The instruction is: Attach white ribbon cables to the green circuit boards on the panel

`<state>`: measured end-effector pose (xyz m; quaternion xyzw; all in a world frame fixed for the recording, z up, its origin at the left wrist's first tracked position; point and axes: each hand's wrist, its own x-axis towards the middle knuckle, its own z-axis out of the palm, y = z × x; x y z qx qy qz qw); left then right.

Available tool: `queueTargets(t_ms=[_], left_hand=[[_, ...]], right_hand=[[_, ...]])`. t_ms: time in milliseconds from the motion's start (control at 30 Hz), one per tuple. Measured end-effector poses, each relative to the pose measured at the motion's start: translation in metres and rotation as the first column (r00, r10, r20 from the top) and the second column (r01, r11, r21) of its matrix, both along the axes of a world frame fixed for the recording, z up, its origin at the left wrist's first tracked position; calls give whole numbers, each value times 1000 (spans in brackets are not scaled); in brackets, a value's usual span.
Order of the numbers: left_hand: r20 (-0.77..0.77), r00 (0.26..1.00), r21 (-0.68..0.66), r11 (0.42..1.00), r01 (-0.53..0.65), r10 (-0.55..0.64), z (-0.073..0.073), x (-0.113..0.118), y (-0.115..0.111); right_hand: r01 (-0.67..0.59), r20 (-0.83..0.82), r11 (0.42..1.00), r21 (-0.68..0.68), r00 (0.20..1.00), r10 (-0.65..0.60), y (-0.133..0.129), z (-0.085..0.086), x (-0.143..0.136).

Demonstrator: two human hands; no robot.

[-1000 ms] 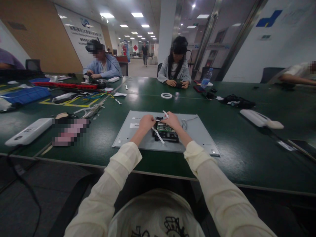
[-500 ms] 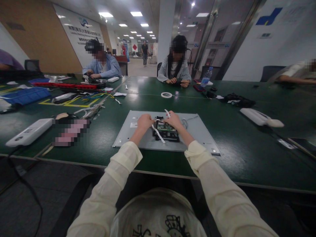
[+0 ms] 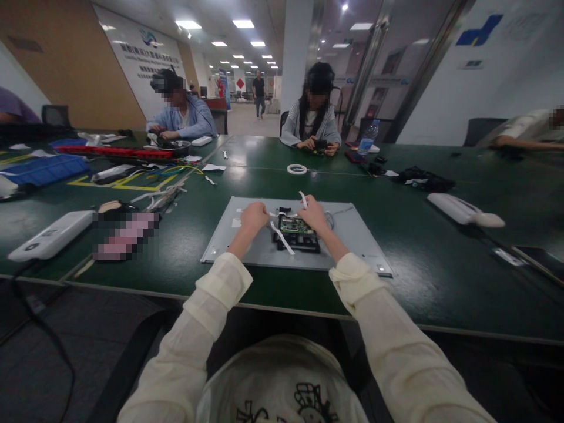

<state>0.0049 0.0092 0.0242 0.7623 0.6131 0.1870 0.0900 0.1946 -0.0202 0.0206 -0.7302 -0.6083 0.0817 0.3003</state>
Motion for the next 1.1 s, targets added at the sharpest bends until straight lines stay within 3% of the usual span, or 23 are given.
queueTargets(t_ms=[200,333,667,900,1100], left_hand=[[39,982,-2,983,185,-184,2,-1,-6],[62,965,-68,963,260,-256,5,-4,-5],[274,904,-246,884,397,-329,12,-13,-6],[473,851,-279,877,391,-228,16,-14,-8],[620,783,-456,791,408,-47,26,-12,-17]], right_hand=[[18,199,994,108,979,-39,-31,24,-6],[15,231,986,164,971,-53,-36,34,-6],[7,286,1000,-19,958,-1,-39,33,-3],[-8,308,999,-37,951,19,-39,33,-3],[-19,298,999,-42,954,31,-40,32,-4]])
